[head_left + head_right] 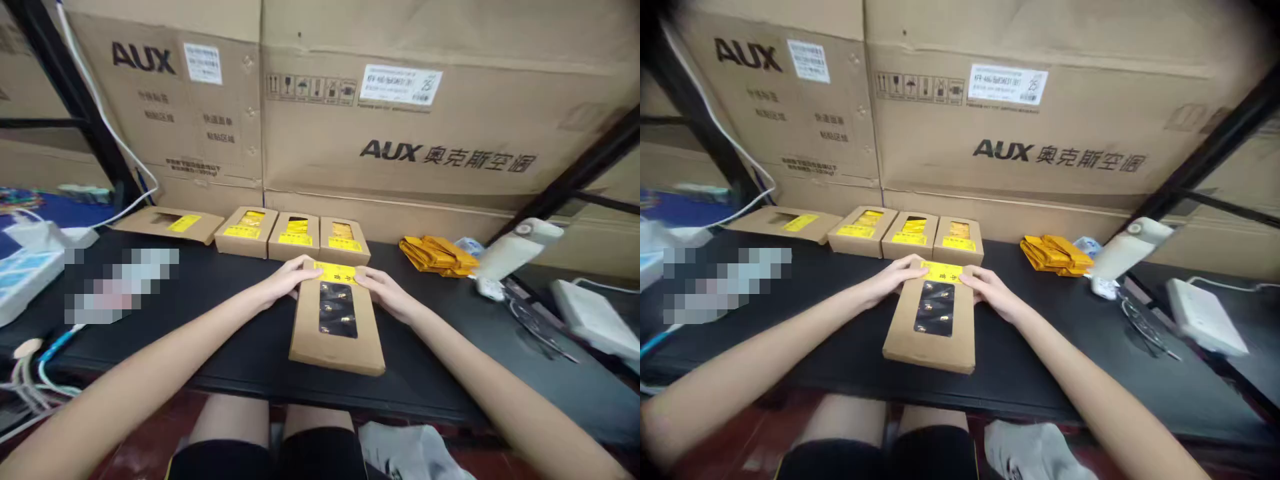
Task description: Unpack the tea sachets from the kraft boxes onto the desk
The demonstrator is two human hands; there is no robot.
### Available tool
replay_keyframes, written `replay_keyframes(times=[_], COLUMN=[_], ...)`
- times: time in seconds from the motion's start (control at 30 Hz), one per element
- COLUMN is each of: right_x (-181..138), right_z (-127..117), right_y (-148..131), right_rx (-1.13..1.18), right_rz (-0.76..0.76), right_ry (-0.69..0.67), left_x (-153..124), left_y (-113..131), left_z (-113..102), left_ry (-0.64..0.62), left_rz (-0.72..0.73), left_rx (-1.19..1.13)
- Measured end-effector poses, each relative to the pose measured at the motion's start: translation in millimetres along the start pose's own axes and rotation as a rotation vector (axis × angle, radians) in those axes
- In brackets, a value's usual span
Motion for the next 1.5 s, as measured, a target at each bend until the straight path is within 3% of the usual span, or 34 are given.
replay_keyframes(times=[1.5], right_x=[1.1], right_z=[0.0], right_y=[-1.8], right_rx=[0.019], right_rz=[-0.009], right_ry=[0.014], left_x=[-5.5], left_y=[1.9], left_z=[-0.4], left_ry=[0.000], left_rz=[-0.012], left_rx=[0.006])
Point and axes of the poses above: each hand's wrist, its own x-axis towards the middle knuckle, its own z-axis out of the palm, y = z × x, the point moved 9 cm from there along x, towards the middle knuckle, and after that the axes turned 2 degrees about -x, right-handed, at the moved point
